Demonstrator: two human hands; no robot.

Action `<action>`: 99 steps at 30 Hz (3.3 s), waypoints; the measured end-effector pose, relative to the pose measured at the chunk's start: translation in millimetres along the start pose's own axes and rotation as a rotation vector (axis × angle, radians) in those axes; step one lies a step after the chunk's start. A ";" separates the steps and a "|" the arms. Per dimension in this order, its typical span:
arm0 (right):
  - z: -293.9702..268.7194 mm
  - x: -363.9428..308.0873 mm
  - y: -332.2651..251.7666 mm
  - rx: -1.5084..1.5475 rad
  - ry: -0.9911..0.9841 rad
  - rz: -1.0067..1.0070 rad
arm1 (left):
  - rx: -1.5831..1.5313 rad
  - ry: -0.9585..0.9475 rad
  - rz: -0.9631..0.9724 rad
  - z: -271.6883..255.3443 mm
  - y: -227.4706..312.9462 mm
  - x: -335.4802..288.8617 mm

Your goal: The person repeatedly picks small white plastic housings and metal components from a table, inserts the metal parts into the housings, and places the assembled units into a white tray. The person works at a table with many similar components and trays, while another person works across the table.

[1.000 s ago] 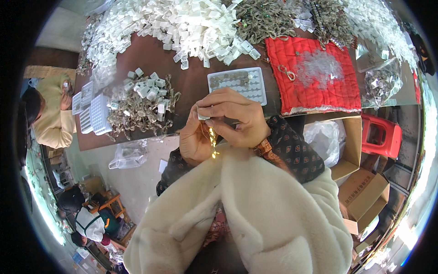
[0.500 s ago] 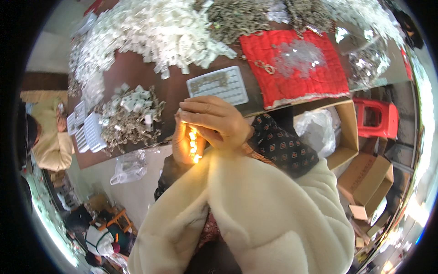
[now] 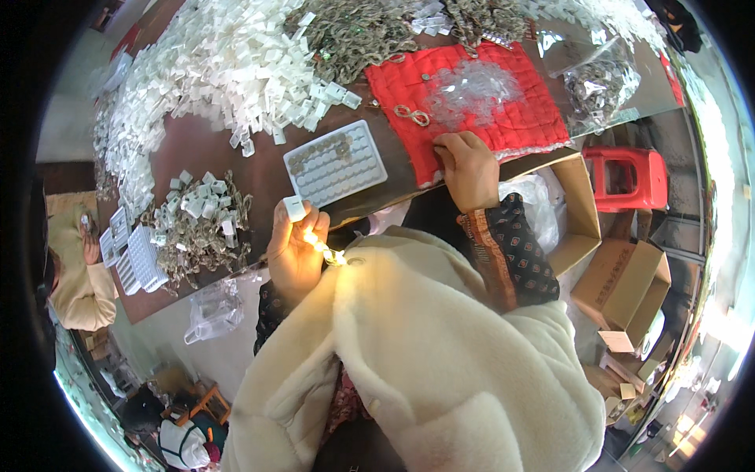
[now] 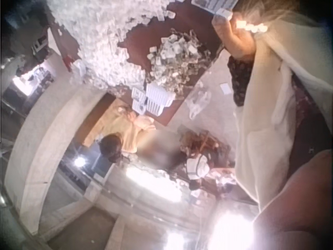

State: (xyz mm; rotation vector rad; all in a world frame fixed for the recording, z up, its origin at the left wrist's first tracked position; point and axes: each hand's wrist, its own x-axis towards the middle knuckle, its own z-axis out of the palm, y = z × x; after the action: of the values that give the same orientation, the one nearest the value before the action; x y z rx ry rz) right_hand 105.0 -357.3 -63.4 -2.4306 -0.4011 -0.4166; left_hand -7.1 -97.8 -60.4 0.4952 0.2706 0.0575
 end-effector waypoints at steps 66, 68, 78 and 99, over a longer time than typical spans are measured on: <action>-1.5 35.4 -112.8 0.635 -0.296 -0.203 | 0.571 -0.099 0.022 39.9 34.7 16.2; -2.1 35.1 -114.1 0.612 -0.300 -0.208 | 0.501 -0.061 0.029 40.2 35.0 12.4; 10.5 25.0 -120.8 0.508 -0.144 -0.452 | 0.430 -0.023 0.000 35.5 26.8 9.0; -3.5 31.4 -85.6 0.542 -0.008 -0.073 | 2.251 -0.168 0.905 59.0 28.3 135.6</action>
State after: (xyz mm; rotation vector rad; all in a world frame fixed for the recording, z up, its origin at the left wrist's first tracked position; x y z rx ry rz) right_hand 100.0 -289.2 -2.7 -1.8956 -0.5296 -0.2829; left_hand 139.8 -83.9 -30.0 2.8237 -0.2234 0.6223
